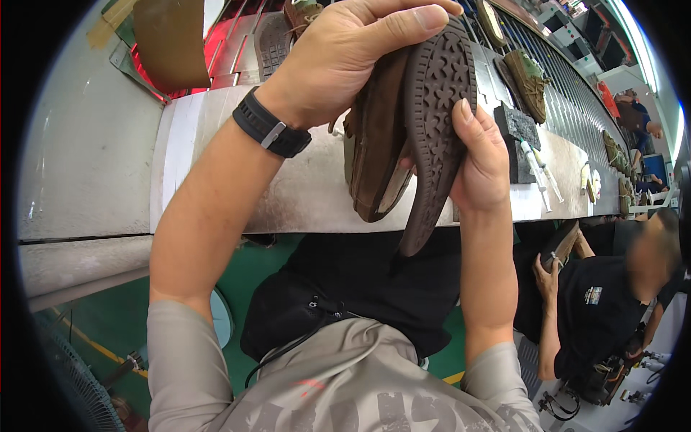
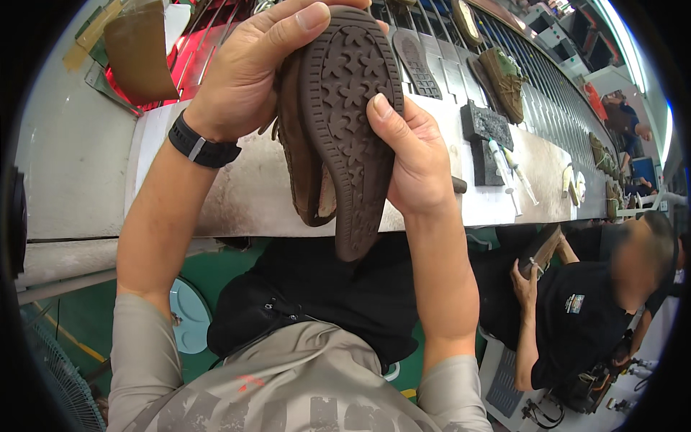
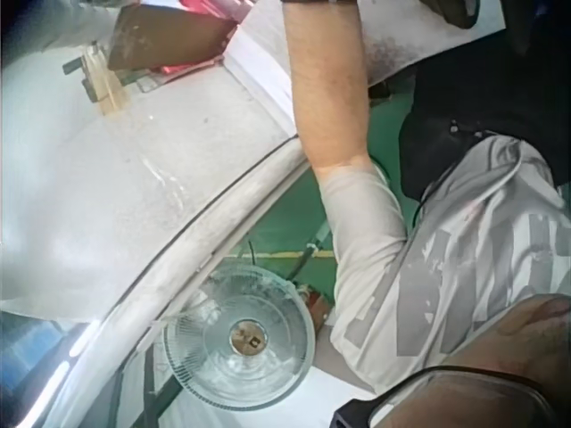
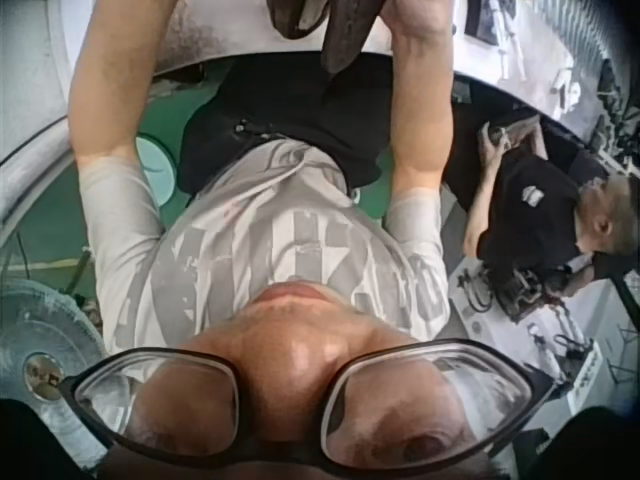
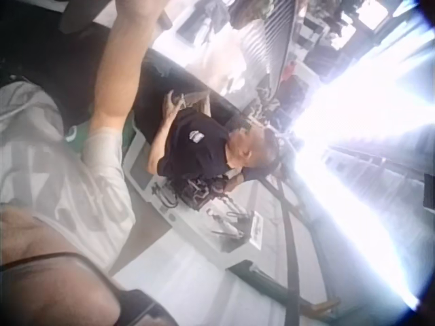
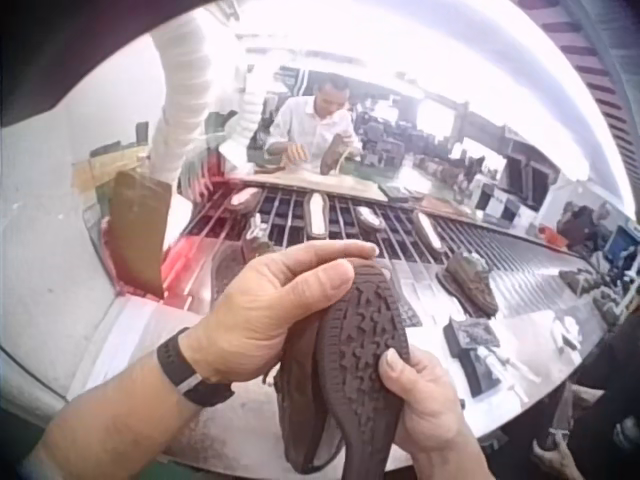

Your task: The person assembles shoes by taking shoes and soles from a conveyor belt, pressing the soles onto the shoe uppers by hand, and hammering along the edges with a hammer.

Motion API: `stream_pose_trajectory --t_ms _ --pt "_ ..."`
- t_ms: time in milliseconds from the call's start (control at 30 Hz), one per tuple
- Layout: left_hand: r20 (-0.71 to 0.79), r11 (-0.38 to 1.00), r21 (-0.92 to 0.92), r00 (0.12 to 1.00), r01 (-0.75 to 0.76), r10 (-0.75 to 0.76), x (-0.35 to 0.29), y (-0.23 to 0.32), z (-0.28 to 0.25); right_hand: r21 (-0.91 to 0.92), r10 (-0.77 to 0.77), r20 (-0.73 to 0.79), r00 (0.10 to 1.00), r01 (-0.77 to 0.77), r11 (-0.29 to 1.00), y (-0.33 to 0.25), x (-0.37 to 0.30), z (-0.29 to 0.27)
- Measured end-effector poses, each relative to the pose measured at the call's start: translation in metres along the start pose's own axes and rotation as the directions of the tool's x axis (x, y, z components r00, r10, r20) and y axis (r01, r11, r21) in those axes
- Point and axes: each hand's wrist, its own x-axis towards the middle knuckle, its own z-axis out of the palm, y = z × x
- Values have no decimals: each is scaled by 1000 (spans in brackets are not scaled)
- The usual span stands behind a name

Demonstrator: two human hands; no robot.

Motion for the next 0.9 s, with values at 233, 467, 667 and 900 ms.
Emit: stream_pose_trajectory --t_ms 233,467,667,900 --pt "63 999 -52 998 4 0 1 -7 -5 -1 -47 -45 998 47 999 2 1 0" --pt "138 997 -73 990 -24 34 4 -14 -28 -67 -56 -58 997 52 996 5 4 3" --pt "254 808 504 947 -305 198 -13 3 -22 -227 -89 -162 983 51 973 1 -3 26" --pt "104 875 449 984 -178 147 -67 39 5 -493 -212 8 977 188 849 11 -55 67"
